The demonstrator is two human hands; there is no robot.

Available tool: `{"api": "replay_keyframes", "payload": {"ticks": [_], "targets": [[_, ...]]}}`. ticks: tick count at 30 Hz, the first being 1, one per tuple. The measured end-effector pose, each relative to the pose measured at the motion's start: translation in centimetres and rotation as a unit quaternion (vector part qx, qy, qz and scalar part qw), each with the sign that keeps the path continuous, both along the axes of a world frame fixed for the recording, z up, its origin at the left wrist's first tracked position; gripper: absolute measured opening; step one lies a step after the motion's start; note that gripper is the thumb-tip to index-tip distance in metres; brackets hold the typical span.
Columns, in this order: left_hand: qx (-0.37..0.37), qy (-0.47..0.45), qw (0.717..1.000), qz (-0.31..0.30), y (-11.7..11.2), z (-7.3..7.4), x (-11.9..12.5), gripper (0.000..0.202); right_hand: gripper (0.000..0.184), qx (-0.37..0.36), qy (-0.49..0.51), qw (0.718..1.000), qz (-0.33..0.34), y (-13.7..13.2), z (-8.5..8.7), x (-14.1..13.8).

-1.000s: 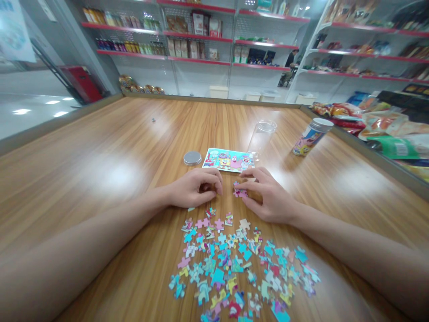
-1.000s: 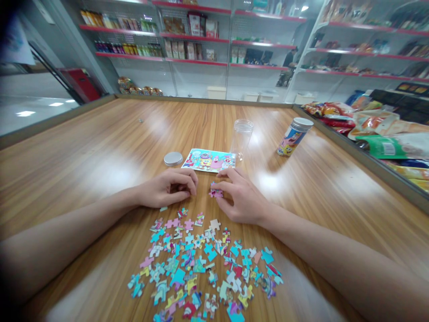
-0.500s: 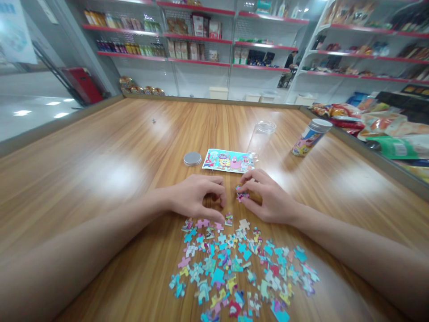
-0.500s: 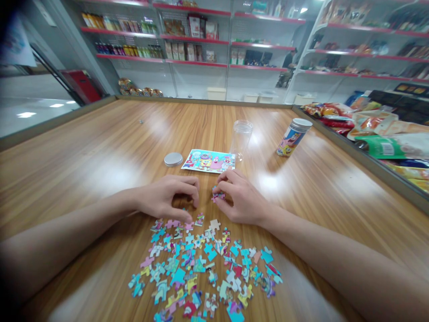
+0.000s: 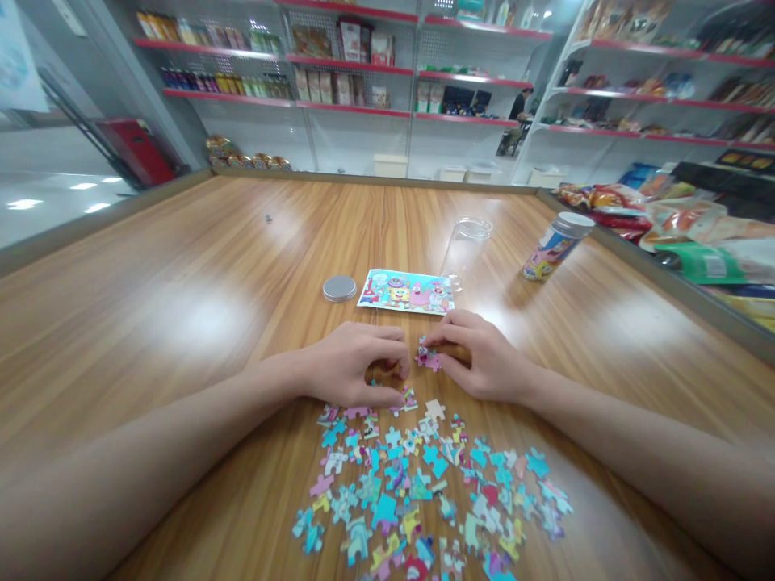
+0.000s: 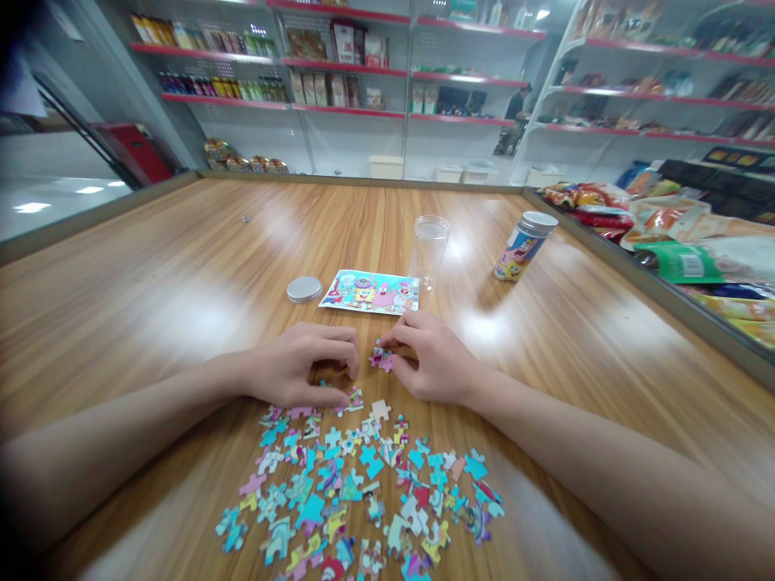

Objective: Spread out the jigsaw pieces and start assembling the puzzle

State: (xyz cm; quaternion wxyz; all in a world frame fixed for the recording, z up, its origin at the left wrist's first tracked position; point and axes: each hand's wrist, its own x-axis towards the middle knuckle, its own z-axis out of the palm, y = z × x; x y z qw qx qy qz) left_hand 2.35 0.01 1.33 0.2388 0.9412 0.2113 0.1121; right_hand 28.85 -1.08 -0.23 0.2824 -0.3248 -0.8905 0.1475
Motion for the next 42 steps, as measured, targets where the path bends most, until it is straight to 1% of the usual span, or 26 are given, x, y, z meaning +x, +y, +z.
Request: {"api": "replay_keyframes", "payload": {"ticks": [3,5,9,12,15,17,21,23,25,28,30,31,34,37,40,42], "targets": [[-0.008,-0.014,1.0,-0.005,0.1,-0.1,0.1,0.024,0.018,-0.004,0.011,1.0,0.003,0.0,-0.1,-0.1],[-0.016,-0.022,1.0,-0.009,0.2,-0.1,0.0,0.021,0.019,-0.007,0.039,0.999,-0.002,0.0,-0.1,0.0],[-0.033,-0.032,0.999,-0.012,0.4,-0.2,-0.2,0.018,0.024,-0.02,0.085,0.995,-0.053,0.0,-0.2,0.1],[-0.031,-0.029,0.999,-0.006,0.2,-0.3,-0.1,0.026,0.024,-0.03,0.085,0.994,-0.069,0.0,-0.2,0.1],[-0.007,-0.014,1.0,0.012,-0.2,-0.2,0.2,0.034,0.023,-0.028,0.083,0.994,-0.07,-0.1,-0.3,0.1],[0.003,-0.006,1.0,0.012,-0.4,-0.1,0.4,0.029,0.023,-0.027,0.082,0.994,-0.073,-0.1,-0.4,0.0],[-0.007,-0.011,1.0,0.002,-0.3,0.0,0.4,0.017,0.023,-0.029,0.088,0.992,-0.083,0.0,-0.4,0.0],[-0.02,-0.022,1.0,0.0,-0.1,-0.1,0.2,0.015,0.023,-0.034,0.091,0.992,-0.085,0.0,-0.4,0.0],[-0.049,-0.042,0.998,0.0,0.2,-0.2,0.1,0.013,0.022,-0.037,0.093,0.992,-0.078,0.0,-0.3,0.1],[-0.126,-0.08,0.989,0.01,0.6,-0.3,-0.1,0.015,0.019,-0.026,0.09,0.995,-0.03,-0.1,-0.1,0.1],[-0.164,-0.099,0.981,0.019,0.9,-0.3,-0.2,0.015,0.017,-0.005,0.084,0.996,0.029,-0.3,0.1,0.0],[-0.171,-0.103,0.98,0.019,1.0,-0.3,-0.3,0.015,0.017,0.008,0.079,0.995,0.062,-0.4,0.3,0.0],[-0.155,-0.092,0.984,-0.001,1.2,-0.1,-0.4,0.012,0.019,0.035,0.054,0.987,0.147,-0.6,0.5,-0.1],[-0.13,-0.078,0.988,-0.022,1.0,0.1,-0.3,0.01,0.016,0.029,0.012,0.98,0.199,-0.8,0.5,0.0],[-0.115,-0.072,0.99,-0.025,0.8,0.1,-0.1,0.01,0.008,-0.019,0.006,0.976,0.216,-0.7,0.4,0.3],[-0.108,-0.082,0.991,-0.023,0.8,-0.2,-0.1,0.011,0.013,-0.072,0.011,0.973,0.219,-0.5,0.4,0.5]]}}
